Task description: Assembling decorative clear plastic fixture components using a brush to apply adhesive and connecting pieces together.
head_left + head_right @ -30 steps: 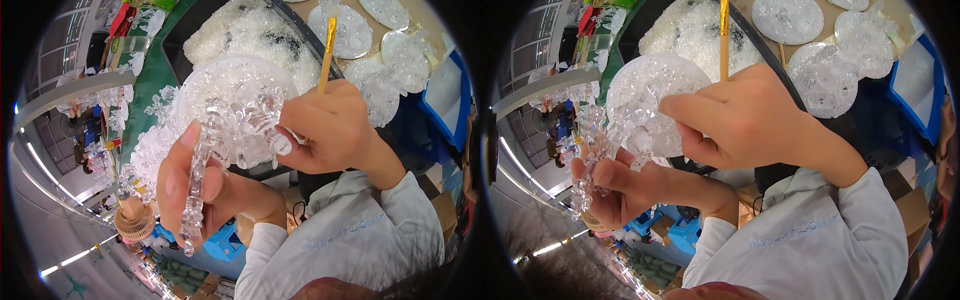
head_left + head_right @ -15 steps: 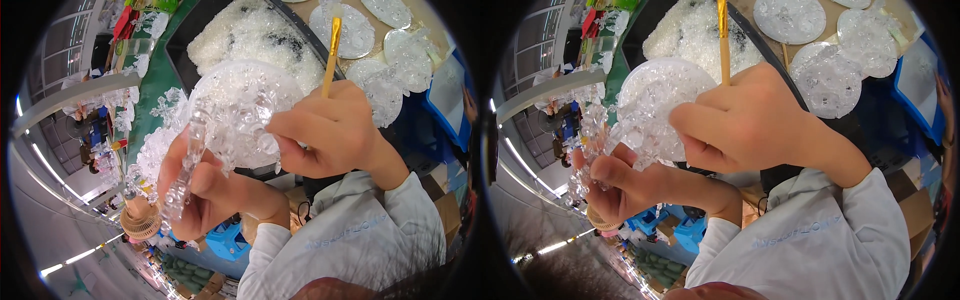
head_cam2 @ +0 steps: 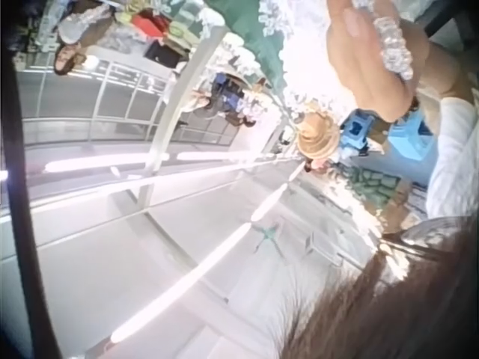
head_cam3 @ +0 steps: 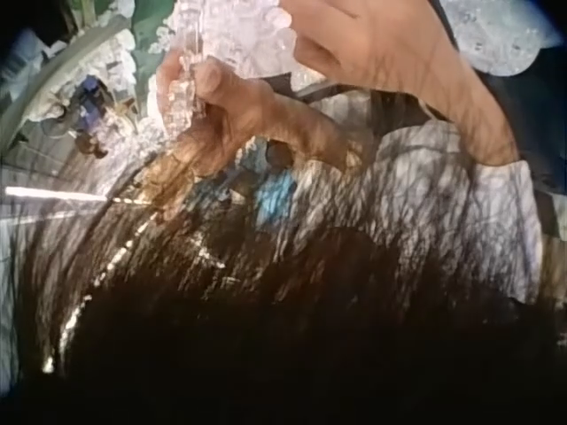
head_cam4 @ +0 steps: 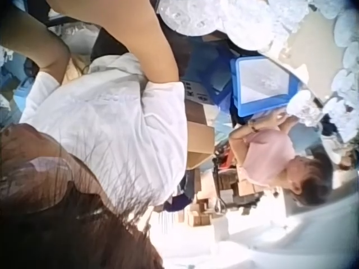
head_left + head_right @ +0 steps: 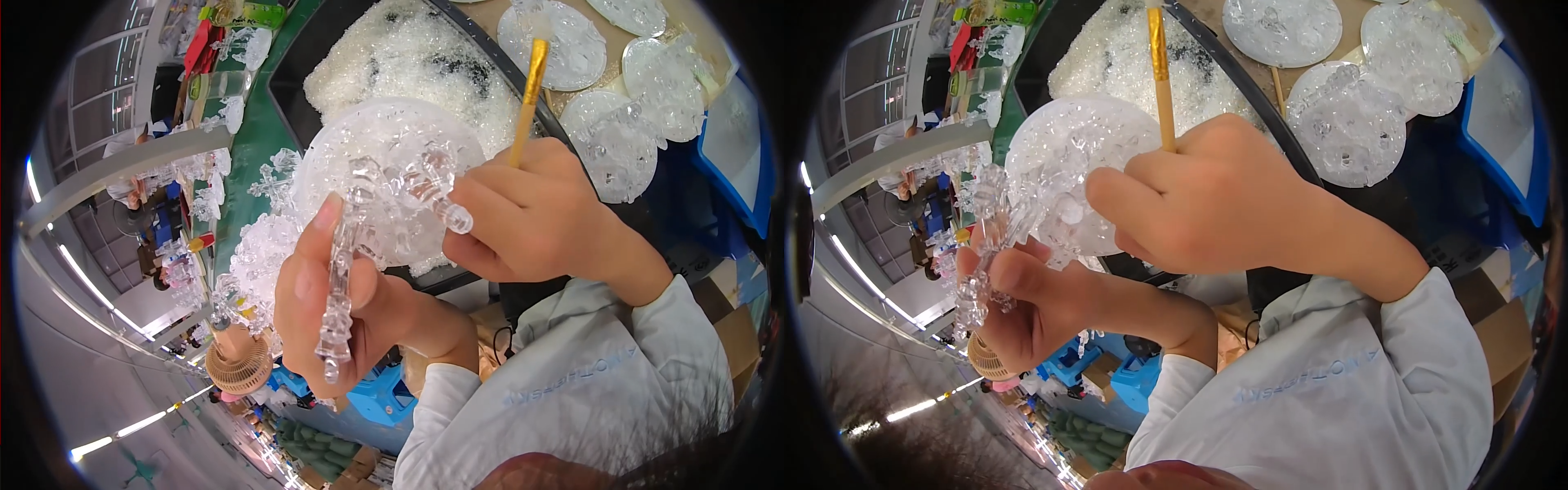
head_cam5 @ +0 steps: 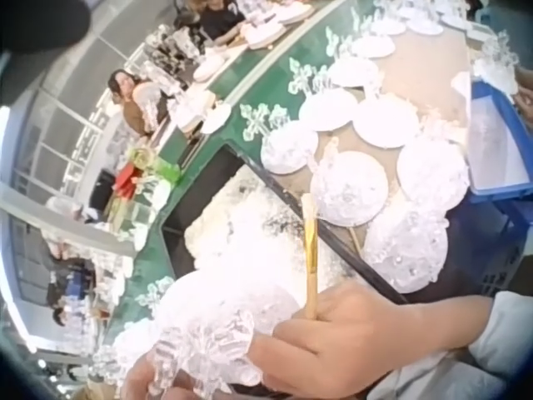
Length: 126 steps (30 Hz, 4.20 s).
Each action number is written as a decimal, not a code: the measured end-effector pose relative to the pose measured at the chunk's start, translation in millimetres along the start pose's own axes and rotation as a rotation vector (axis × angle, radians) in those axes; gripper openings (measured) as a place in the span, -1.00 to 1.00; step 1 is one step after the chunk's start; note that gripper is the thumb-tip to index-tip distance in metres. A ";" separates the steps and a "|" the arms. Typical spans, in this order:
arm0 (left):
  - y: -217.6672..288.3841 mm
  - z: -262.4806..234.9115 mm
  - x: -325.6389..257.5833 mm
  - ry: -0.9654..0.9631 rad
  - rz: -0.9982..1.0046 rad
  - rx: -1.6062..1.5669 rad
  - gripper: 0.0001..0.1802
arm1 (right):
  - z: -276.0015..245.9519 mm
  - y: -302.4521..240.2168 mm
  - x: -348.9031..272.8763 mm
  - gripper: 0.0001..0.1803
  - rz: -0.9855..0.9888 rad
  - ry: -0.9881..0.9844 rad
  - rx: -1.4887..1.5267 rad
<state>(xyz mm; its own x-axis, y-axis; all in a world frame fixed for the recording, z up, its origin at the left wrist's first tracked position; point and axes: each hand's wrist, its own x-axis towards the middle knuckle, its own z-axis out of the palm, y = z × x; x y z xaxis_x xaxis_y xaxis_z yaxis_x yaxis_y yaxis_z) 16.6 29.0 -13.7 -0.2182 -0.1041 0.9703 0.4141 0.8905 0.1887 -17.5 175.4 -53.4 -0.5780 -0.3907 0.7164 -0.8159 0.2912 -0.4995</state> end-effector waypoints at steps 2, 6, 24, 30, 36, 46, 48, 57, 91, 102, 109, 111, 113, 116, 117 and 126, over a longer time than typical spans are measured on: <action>-2.9 -7.0 -1.2 -0.142 0.019 -0.007 -0.70 | -0.4 1.0 -0.6 -0.71 -0.020 0.026 0.020; -11.3 -12.8 -1.6 -0.150 0.080 -0.074 -0.65 | 3.6 1.5 -2.4 -0.72 -0.049 0.000 0.039; 5.3 -18.7 14.7 -0.449 0.201 0.015 -0.68 | -0.2 2.8 -6.0 -0.77 -0.091 -0.083 -0.103; -10.9 -4.6 19.0 -0.460 0.438 -0.069 -0.65 | 12.3 -3.8 -7.4 -0.78 -0.039 0.008 -0.100; -14.3 0.7 16.1 -0.392 0.555 -0.099 -0.63 | 14.3 -6.0 -7.9 -0.79 -0.045 0.055 -0.165; -0.2 7.5 -4.2 0.136 0.207 0.163 -0.64 | 11.6 -2.9 -10.4 -0.76 -0.051 0.256 -0.247; 0.1 9.3 -6.5 0.124 0.208 0.176 -0.64 | 13.7 -0.6 -9.5 -0.75 -0.051 0.300 -0.201; 10.2 9.3 -5.4 0.173 0.243 0.116 -0.61 | 18.8 -1.6 -2.4 -0.55 -0.027 0.385 -0.068; 13.6 0.1 -10.0 0.115 0.266 0.200 -0.75 | 13.9 3.0 -4.4 -0.69 0.029 0.205 0.106; 13.3 -0.4 -1.1 -0.048 0.650 0.108 -0.64 | 12.9 9.9 -15.7 -0.78 -0.144 0.179 -0.060; 30.8 -24.9 4.3 -0.395 0.574 0.057 -0.66 | -13.9 -3.9 3.8 -0.71 -0.093 0.073 0.078; 24.7 -27.8 -2.0 -0.347 0.544 0.014 -0.66 | 10.2 12.2 -19.5 -0.68 -0.106 0.045 -0.050; 28.8 -33.6 -2.8 -0.333 0.577 0.011 -0.65 | -8.4 -7.0 5.7 -0.69 -0.059 0.048 0.154; 22.2 -27.8 -8.6 -0.241 0.615 0.014 -0.66 | -5.8 -3.6 0.9 -0.69 0.006 0.085 0.335; 23.1 -24.8 -9.1 -0.234 0.614 0.005 -0.66 | -2.5 -0.2 -7.3 -0.67 -0.024 0.068 0.216; 24.4 -2.1 -10.2 0.080 0.603 0.037 -0.71 | -12.2 -3.1 -2.3 -0.74 -0.219 0.106 0.044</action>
<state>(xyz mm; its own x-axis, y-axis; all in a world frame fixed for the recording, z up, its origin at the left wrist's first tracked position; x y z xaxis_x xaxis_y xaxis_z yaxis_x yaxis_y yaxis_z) 30.8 50.9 -18.7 0.1130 0.3919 0.9130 0.4132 0.8172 -0.4019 -13.4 186.1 -47.6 -0.3844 -0.3455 0.8561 -0.9228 0.1700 -0.3457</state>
